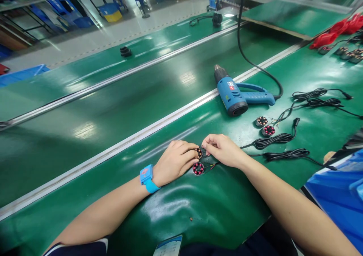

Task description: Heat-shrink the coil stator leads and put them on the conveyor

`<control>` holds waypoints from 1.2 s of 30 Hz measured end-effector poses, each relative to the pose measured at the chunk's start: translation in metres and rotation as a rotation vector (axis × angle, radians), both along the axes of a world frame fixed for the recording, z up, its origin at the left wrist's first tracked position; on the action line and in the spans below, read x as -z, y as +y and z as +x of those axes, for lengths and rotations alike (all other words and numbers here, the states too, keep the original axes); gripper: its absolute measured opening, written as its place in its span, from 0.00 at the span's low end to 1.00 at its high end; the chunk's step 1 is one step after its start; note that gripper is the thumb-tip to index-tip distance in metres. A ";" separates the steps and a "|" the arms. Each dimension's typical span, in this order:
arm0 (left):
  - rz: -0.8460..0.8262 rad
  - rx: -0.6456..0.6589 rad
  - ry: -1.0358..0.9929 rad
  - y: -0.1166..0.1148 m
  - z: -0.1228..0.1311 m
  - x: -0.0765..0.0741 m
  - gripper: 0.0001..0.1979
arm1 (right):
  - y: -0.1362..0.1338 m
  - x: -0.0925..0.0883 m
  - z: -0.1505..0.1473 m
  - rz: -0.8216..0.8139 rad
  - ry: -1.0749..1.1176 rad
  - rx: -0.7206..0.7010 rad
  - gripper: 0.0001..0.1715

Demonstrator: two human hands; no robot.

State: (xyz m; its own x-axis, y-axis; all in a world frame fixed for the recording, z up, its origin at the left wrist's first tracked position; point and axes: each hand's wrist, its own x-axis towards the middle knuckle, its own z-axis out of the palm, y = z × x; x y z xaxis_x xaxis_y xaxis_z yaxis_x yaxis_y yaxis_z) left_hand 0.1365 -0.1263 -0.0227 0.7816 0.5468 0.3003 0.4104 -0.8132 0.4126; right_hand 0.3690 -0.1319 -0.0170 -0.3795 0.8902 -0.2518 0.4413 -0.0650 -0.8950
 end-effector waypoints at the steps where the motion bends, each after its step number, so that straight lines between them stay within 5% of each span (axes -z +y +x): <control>1: 0.002 -0.003 0.010 -0.001 0.000 0.000 0.09 | -0.001 0.000 0.000 -0.002 -0.011 -0.008 0.17; 6: -0.022 -0.021 -0.070 -0.004 -0.007 -0.005 0.09 | -0.007 -0.010 0.017 0.111 0.026 -0.055 0.16; 12: 0.083 0.129 -0.080 -0.007 -0.015 -0.011 0.11 | -0.013 -0.022 0.044 0.335 -0.214 -0.356 0.18; 15: 0.108 0.127 -0.039 -0.007 -0.016 -0.011 0.12 | -0.014 -0.017 0.045 0.377 -0.264 -0.372 0.09; 23: 0.095 0.089 -0.070 -0.003 -0.014 -0.008 0.12 | -0.013 -0.019 0.042 0.431 -0.238 -0.306 0.06; 27: 0.114 0.053 -0.109 -0.001 -0.012 -0.006 0.13 | -0.002 -0.036 0.059 0.599 -0.244 0.002 0.08; 31: 0.131 0.059 -0.071 0.000 -0.012 -0.005 0.12 | 0.035 -0.049 0.095 0.841 -0.650 0.231 0.16; 36: 0.123 0.045 -0.079 0.000 -0.011 -0.004 0.10 | 0.096 -0.036 0.141 0.562 -1.061 0.167 0.33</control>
State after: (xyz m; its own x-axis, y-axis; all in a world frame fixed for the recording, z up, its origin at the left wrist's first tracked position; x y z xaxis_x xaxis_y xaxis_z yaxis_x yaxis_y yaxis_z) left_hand 0.1255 -0.1264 -0.0192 0.7758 0.4667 0.4247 0.3421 -0.8766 0.3385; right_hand 0.5104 -0.0359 0.0190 -0.0888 0.9936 0.0694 0.9958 0.0901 -0.0146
